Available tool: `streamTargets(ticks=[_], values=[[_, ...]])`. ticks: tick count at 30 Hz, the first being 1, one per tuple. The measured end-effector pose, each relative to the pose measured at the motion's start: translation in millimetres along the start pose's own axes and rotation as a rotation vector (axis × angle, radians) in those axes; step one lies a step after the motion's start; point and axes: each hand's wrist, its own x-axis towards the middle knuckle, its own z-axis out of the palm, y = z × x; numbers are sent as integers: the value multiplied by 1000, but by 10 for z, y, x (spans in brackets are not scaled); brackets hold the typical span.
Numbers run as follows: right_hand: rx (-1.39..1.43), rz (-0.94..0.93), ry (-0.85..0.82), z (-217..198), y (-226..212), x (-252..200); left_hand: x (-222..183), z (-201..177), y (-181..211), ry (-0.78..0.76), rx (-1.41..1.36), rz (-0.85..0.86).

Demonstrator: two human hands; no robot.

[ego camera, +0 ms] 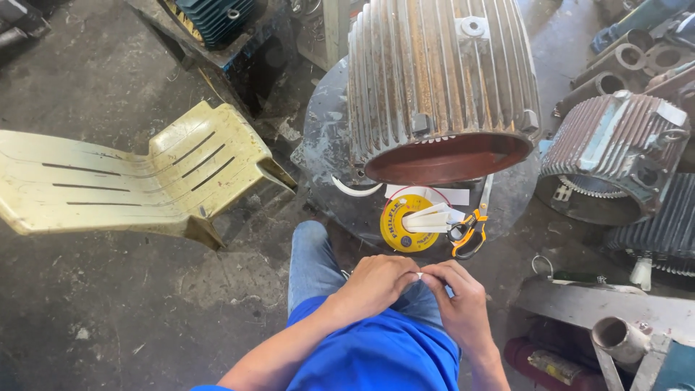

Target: Preparing small white insulation sleeves for motor repair by peeling and folding them by hand.

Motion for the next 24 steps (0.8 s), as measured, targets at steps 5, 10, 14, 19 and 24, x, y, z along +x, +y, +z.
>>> streamTargets(ticks=[5, 10, 14, 19, 24], values=[[-58, -30, 74, 91, -4, -58, -33, 17, 4, 24, 2, -18], [-35, -27, 17, 27, -63, 7, -58, -22, -3, 25, 29, -16], [36, 43, -20, -25, -15, 49, -51, -78, 45, 84, -5, 31], [11, 34, 20, -36, 14, 41, -17, -10, 74, 155, 55, 79], [66, 54, 12, -99, -22, 62, -12, -93, 136, 103, 113, 122]])
